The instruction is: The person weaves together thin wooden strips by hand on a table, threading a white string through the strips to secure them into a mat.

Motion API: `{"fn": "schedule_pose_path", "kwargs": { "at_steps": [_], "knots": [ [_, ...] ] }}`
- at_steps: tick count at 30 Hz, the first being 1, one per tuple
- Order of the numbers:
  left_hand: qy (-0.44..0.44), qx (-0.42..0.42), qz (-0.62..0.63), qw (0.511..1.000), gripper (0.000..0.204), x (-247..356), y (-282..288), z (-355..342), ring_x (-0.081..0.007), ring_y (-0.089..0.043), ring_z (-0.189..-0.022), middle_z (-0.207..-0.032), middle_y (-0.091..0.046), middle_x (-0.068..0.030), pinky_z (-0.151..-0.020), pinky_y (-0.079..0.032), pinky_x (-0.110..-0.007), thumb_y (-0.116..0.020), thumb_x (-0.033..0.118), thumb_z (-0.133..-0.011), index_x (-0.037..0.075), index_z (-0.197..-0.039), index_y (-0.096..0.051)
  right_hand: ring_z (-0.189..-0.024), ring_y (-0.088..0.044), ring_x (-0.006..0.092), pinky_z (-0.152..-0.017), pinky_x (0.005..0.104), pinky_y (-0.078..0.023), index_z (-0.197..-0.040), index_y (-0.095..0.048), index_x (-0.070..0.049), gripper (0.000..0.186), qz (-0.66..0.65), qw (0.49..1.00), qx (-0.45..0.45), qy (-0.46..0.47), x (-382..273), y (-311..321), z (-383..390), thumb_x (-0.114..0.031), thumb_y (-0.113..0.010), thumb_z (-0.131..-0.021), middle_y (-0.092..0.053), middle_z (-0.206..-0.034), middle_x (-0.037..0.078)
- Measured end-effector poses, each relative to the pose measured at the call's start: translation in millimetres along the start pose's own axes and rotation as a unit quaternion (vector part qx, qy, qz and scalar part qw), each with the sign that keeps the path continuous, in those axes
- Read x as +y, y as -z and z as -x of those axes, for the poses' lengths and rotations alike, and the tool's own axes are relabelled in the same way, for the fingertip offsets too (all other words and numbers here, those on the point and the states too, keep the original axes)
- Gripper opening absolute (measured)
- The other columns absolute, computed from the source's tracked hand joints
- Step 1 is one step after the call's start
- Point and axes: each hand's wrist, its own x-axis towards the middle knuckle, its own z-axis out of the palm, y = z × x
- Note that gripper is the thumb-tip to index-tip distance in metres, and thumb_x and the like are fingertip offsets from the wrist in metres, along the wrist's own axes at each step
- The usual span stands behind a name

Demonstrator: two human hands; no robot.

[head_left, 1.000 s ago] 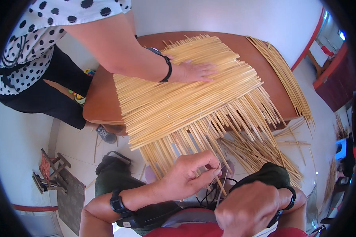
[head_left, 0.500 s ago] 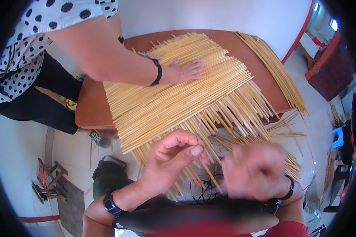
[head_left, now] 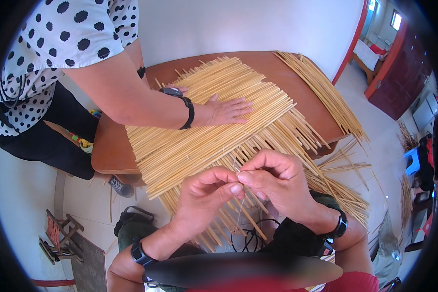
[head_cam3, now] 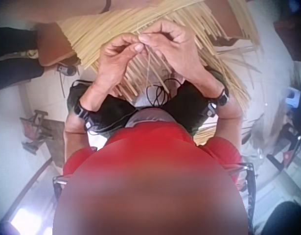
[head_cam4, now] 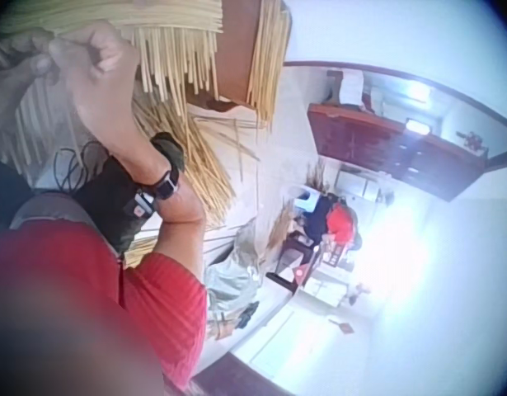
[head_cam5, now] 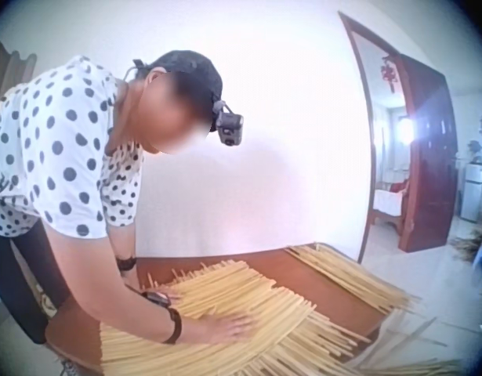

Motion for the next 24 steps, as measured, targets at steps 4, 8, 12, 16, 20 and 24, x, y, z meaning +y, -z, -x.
{"fn": "schedule_pose_path", "kwargs": {
  "at_steps": [4,8,12,16,20,24],
  "knots": [
    [-0.013,-0.041,-0.008,0.999,0.017,4,-1,-3,-0.0120,-0.064,-0.095,-0.096,-0.068,-0.0041,-0.084,-0.053,-0.027,-0.069,0.003,-0.095,0.000,-0.111,-0.065,-0.066,-0.053,0.0021,-0.055,0.0201,-0.040,-0.097,-0.070,0.001,0.010,0.042,0.999,0.018,0.003,3,1,1,-0.008,-0.068,-0.095,-0.067,-0.077,0.001],
    [-0.082,-0.051,-0.113,0.989,0.016,10,-1,-8,-0.0105,-0.061,-0.096,-0.092,-0.064,-0.0013,-0.083,-0.051,-0.025,-0.071,0.005,-0.094,0.002,-0.106,-0.062,-0.064,-0.049,0.0001,-0.054,0.0203,-0.039,-0.096,-0.070,0.000,0.010,0.146,0.987,0.022,0.062,11,3,1,-0.010,-0.070,-0.093,-0.064,-0.073,-0.002],
    [-0.142,-0.069,-0.240,0.958,0.011,17,7,-9,-0.0091,-0.056,-0.082,-0.083,-0.059,-0.0016,-0.073,-0.048,-0.025,-0.067,0.009,-0.097,0.003,-0.098,-0.058,-0.061,-0.046,-0.0001,-0.052,0.0211,-0.037,-0.095,-0.070,0.000,0.011,0.180,0.979,0.007,0.093,14,0,1,-0.011,-0.071,-0.093,-0.061,-0.068,-0.002],
    [-0.089,-0.049,-0.297,0.949,0.013,22,9,-6,-0.0098,-0.053,-0.071,-0.077,-0.056,-0.0034,-0.065,-0.046,-0.026,-0.060,0.014,-0.102,0.003,-0.096,-0.057,-0.060,-0.045,0.0003,-0.051,0.0216,-0.036,-0.094,-0.069,0.000,0.012,0.219,0.974,-0.005,0.055,11,1,1,-0.011,-0.071,-0.092,-0.060,-0.067,-0.002],
    [-0.140,-0.041,-0.296,0.944,0.015,21,4,-8,-0.0098,-0.054,-0.071,-0.076,-0.056,-0.0039,-0.066,-0.047,-0.026,-0.056,0.014,-0.104,0.002,-0.097,-0.055,-0.061,-0.046,0.0006,-0.052,0.0215,-0.037,-0.095,-0.069,0.000,0.011,0.198,0.979,0.005,0.046,8,0,2,-0.011,-0.071,-0.093,-0.062,-0.070,-0.002],
    [-0.122,-0.035,-0.243,0.962,0.013,19,2,-7,-0.0102,-0.056,-0.076,-0.080,-0.057,-0.0041,-0.070,-0.048,-0.025,-0.054,0.013,-0.105,0.001,-0.101,-0.054,-0.064,-0.047,0.0014,-0.055,0.0210,-0.038,-0.095,-0.069,0.000,0.010,0.089,0.996,0.014,-0.002,6,-3,2,-0.010,-0.069,-0.094,-0.062,-0.071,-0.002]
  ]
}}
